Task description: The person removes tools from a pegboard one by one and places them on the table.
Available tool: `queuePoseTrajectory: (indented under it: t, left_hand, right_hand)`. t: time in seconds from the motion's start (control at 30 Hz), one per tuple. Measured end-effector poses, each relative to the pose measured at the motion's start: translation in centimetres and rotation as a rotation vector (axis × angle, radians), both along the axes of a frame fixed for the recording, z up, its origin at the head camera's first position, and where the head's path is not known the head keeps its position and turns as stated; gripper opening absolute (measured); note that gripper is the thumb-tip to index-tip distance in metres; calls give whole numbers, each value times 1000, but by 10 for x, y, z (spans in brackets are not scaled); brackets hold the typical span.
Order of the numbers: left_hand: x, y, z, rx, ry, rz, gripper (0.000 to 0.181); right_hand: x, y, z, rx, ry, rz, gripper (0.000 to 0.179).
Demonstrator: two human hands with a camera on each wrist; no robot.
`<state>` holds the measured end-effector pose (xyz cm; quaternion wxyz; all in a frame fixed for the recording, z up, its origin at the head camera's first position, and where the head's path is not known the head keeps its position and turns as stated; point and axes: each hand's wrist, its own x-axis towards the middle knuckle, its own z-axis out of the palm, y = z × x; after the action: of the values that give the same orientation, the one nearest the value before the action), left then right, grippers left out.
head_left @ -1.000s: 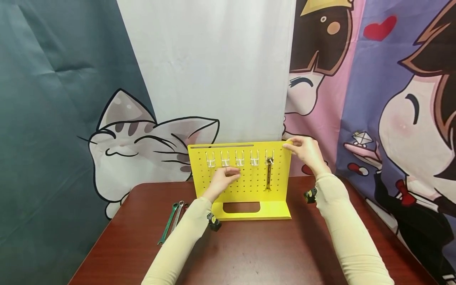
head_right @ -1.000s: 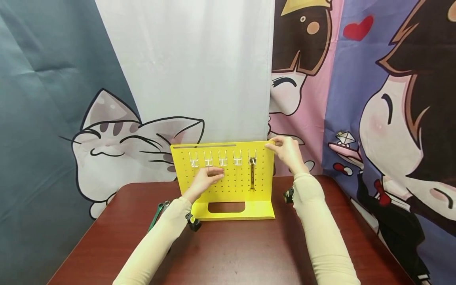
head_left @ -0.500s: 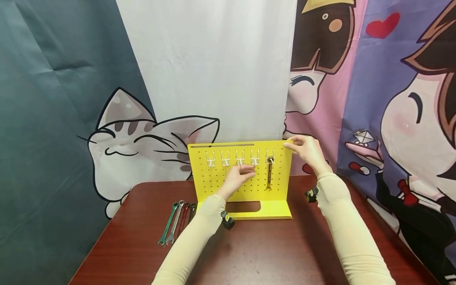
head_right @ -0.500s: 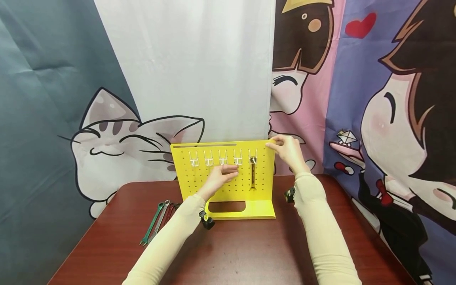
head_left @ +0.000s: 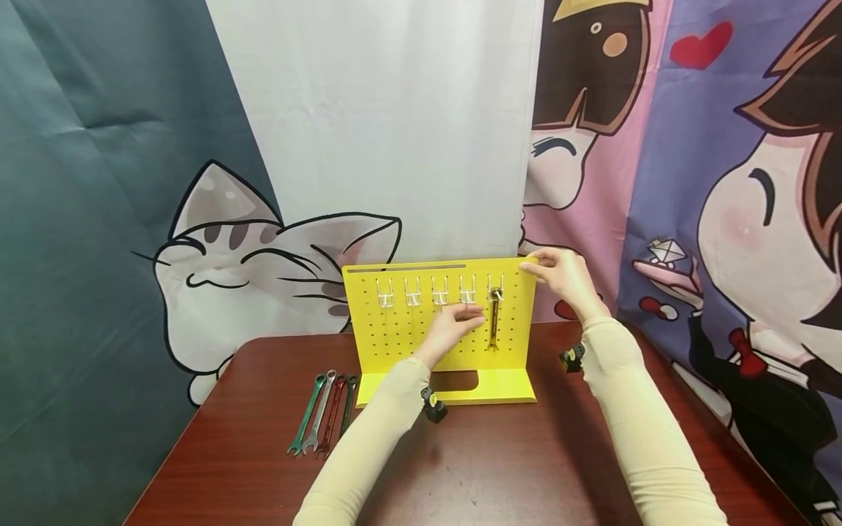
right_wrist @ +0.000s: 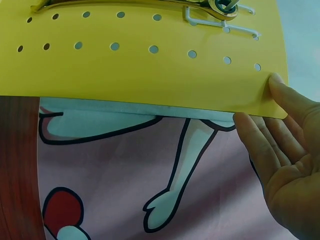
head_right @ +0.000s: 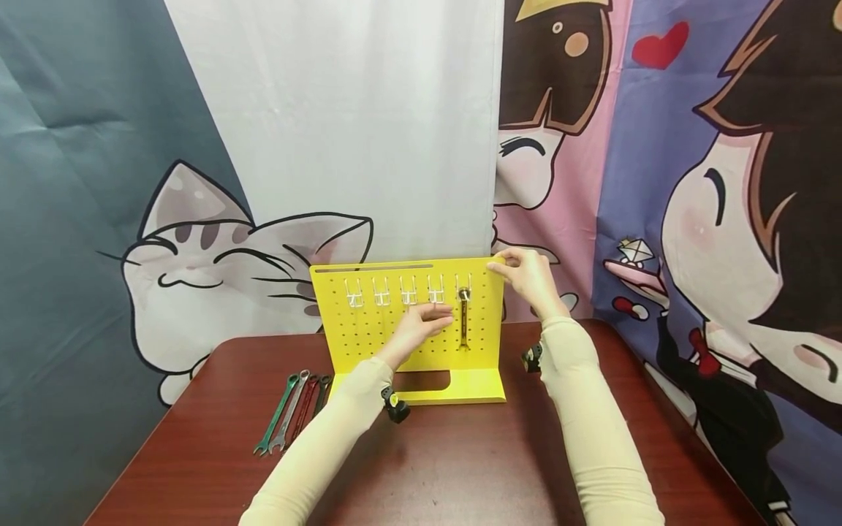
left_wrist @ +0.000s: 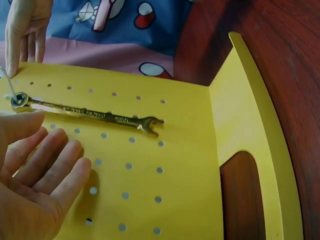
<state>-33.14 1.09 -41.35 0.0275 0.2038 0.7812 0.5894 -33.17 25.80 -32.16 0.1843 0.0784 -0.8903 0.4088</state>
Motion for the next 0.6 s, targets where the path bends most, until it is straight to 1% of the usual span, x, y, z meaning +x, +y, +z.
queuePoseTrajectory:
  t: [0.17, 0.37, 0.47, 0.6]
  left_hand:
    - [0, 12, -2, 55, -34, -3, 32]
    - [0, 26, -6, 94, -18, 13, 31]
    - [0, 29, -7, 117, -24, 21, 30]
    - [1, 30, -10, 157, -57, 23, 30]
  right_hand:
    - [2, 0, 2, -5, -6, 3, 37]
    - [2, 3, 2, 15, -6, 5, 38]
    - [1, 3, 1, 8, -19, 13, 39]
    - [1, 2, 1, -5, -37, 22, 40]
